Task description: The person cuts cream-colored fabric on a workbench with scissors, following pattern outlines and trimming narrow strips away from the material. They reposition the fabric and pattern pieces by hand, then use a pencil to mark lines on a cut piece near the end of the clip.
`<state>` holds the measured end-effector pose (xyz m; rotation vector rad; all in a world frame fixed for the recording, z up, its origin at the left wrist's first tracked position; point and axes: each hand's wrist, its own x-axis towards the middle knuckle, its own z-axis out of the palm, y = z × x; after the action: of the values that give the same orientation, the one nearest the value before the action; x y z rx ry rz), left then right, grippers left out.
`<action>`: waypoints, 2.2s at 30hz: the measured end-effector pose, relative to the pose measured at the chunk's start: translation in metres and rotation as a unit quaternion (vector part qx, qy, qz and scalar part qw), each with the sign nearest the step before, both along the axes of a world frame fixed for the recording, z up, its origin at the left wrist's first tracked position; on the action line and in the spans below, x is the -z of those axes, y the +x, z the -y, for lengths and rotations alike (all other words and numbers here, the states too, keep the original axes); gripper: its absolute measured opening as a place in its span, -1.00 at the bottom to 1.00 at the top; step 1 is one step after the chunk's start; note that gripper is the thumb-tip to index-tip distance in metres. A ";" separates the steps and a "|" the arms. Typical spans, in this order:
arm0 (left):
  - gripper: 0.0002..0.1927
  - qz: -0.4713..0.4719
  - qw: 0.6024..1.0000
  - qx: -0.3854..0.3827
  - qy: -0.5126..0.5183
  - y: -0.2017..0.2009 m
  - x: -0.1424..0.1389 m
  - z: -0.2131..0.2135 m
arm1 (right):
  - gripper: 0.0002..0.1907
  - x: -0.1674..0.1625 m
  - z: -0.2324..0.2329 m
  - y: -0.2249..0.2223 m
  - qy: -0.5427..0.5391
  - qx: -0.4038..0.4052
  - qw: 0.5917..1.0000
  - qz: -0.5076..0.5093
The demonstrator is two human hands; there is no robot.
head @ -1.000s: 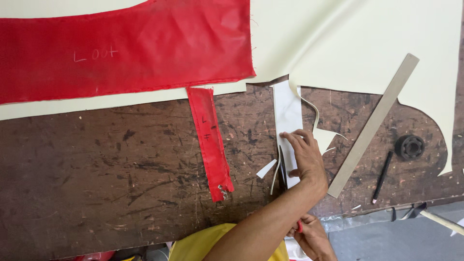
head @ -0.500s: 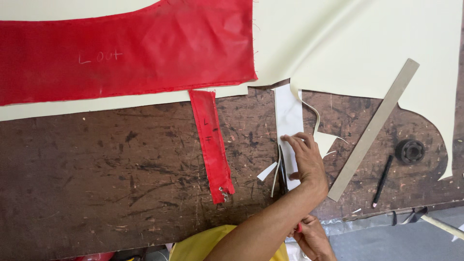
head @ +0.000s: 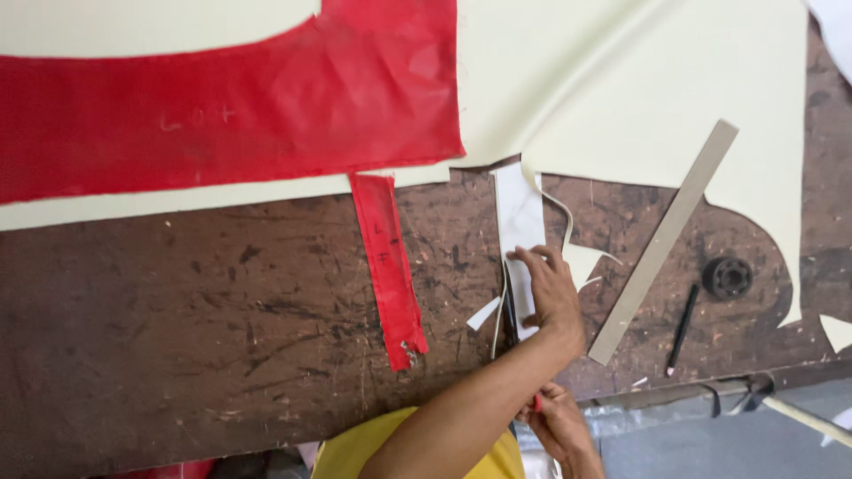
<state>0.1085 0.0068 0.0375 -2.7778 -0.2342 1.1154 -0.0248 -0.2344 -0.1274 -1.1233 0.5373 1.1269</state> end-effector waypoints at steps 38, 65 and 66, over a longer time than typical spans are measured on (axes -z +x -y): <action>0.04 -0.020 0.999 0.042 -0.011 0.001 0.004 -0.003 | -0.48 -0.011 -0.049 0.034 -0.076 0.010 0.997 0.031; -0.08 -0.012 0.998 0.053 -0.018 -0.002 0.005 -0.001 | -0.34 -0.039 -0.083 0.048 -0.106 0.035 0.993 0.022; -0.10 -0.010 0.998 0.054 -0.014 -0.002 0.005 -0.001 | -0.35 -0.039 -0.083 0.049 -0.115 0.036 0.993 0.015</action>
<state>0.1065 0.0075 0.0325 -2.7653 -0.0656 1.1277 0.0242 -0.1511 -0.0882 -1.3062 0.6922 1.0020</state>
